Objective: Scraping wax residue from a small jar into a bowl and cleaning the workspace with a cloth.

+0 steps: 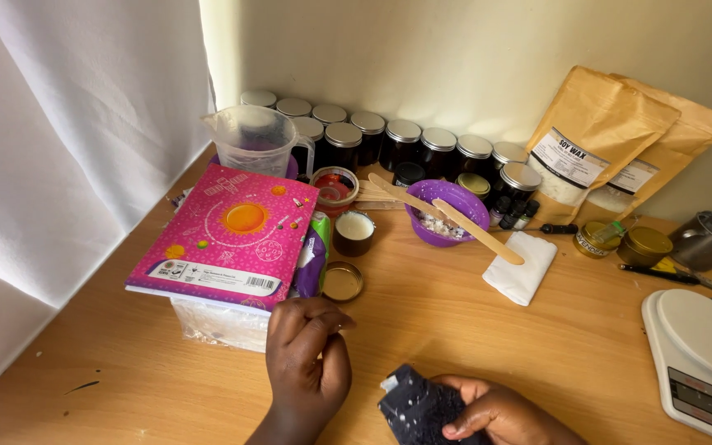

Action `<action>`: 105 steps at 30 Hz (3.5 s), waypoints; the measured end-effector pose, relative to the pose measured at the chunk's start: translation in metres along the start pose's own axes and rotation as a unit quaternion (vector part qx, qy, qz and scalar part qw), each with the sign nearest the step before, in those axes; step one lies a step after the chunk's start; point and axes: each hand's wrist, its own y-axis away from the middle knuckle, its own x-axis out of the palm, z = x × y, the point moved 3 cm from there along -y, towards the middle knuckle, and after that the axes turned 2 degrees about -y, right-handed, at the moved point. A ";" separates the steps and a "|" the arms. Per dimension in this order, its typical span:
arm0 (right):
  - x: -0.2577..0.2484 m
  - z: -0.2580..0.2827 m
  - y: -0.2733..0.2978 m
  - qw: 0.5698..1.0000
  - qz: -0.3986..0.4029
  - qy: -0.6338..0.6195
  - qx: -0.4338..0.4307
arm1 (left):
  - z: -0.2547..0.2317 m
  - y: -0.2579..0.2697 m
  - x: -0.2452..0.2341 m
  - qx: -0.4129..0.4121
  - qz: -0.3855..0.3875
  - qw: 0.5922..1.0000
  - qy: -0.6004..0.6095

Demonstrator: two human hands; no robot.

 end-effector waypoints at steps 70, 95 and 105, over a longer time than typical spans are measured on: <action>0.103 0.040 -0.002 0.841 -0.235 -0.384 -0.300 | 0.043 0.070 0.003 -0.793 -0.021 0.511 0.332; 0.230 0.048 0.005 0.898 0.203 0.149 -0.360 | 0.099 -0.009 -0.199 -0.641 -0.085 0.759 0.081; 0.209 0.057 -0.024 0.922 0.152 0.139 -0.328 | 0.174 -0.032 -0.193 -0.508 -0.081 0.844 -0.149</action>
